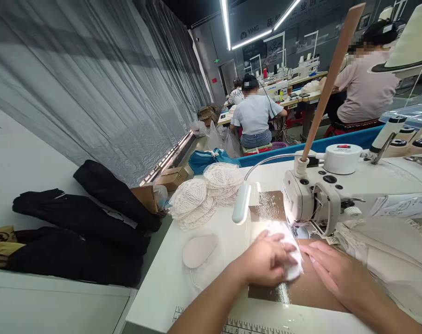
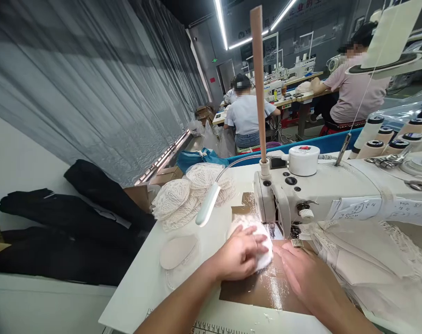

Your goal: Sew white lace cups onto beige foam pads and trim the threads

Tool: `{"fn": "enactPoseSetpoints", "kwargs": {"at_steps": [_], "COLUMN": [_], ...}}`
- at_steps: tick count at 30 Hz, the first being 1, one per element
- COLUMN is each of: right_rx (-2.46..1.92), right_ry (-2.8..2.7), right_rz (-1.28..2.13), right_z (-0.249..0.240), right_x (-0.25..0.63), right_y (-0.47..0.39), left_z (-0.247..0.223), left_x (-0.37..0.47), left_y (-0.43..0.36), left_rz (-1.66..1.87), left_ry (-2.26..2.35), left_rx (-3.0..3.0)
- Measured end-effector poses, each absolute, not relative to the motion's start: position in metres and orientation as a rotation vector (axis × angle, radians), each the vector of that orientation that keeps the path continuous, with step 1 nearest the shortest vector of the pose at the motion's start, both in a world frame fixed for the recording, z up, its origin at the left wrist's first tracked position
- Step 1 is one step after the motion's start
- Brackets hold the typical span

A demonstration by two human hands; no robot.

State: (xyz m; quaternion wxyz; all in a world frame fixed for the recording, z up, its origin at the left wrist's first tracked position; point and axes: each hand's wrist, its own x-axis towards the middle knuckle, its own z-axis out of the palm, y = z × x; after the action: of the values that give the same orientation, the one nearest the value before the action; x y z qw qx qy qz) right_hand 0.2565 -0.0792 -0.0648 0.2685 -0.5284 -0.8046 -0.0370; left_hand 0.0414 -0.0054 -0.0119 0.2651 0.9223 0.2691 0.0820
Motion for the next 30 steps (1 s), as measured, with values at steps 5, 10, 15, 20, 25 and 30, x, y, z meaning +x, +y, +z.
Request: {"fn": "enactPoseSetpoints", "kwargs": {"at_steps": [5,10,15,20,25,30], "right_rx": [-1.420,-1.351,-1.485,-1.623,-1.696,-1.725], "right_ry": [-2.146,-2.232,-2.312,-2.224,-2.158,-2.127], "right_rz": [-0.077,-0.025,-0.096,-0.234,-0.273,-0.307], "right_z": [-0.063,-0.045,-0.047,-0.049,-0.041,-0.041], "right_x": [0.263,0.258,0.253,0.248,0.242,0.239], "right_y": [-0.083,-0.083,-0.081,-0.082,-0.080,-0.075], "left_z": [0.002,0.005,-0.007,-0.013,-0.012,-0.008], "left_x": [0.027,0.032,0.050,0.055,0.055,0.053], "left_y": [-0.039,-0.048,-0.034,-0.022,-0.011,0.003], "left_rz": [0.380,0.551,0.346,0.252,0.181,0.086], "left_ry": [0.346,0.756,0.819,0.845,0.795,0.716], "left_rx": [2.271,2.363,2.593,2.659,2.673,2.681]}}
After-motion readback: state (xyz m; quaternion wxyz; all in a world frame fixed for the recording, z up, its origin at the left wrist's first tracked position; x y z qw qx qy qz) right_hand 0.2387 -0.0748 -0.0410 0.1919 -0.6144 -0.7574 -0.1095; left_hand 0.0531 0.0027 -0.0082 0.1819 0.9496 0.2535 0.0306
